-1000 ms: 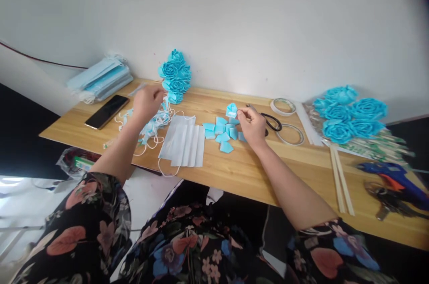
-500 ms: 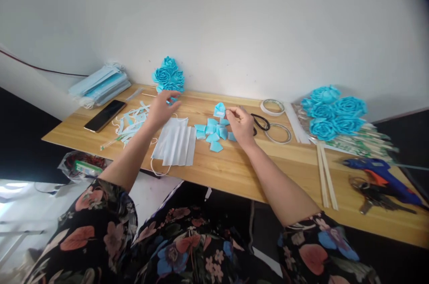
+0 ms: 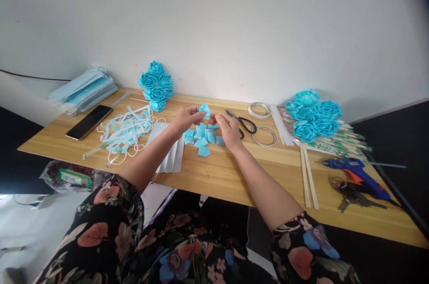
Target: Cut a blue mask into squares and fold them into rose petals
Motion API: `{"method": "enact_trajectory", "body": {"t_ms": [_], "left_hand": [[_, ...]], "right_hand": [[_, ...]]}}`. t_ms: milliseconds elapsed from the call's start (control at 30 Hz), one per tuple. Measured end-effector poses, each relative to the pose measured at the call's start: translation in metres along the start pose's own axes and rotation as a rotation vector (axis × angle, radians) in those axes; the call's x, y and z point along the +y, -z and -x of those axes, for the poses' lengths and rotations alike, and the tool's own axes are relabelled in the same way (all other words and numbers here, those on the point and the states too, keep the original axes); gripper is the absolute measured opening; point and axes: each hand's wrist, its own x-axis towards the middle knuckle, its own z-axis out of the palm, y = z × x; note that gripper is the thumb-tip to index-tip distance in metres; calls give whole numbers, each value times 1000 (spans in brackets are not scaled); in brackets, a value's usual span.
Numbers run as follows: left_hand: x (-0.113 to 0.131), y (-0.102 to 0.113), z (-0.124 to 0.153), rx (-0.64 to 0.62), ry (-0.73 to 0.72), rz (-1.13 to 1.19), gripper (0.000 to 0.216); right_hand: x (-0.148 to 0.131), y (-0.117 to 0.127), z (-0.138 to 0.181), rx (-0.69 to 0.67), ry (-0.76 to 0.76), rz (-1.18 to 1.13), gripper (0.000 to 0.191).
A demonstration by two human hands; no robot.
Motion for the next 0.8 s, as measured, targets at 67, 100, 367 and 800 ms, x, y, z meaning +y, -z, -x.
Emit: {"method": "enact_trajectory", "body": {"t_ms": [67,100,367,800], "left_hand": [[2,0,2,16,1,10,32],[3,0,4,16,2,9,32],[8,7,20,5,17,-36,29],[9,-4,48,250,-468,-587,11]], "right_hand": [[-1,-1,1,-34,-31,-5,30],[-2,-2,1,-47,-45,-2,30],[-2,-10,3,-126,-19,21,20],[-12,-15,8,-12,156,275,14]]}}
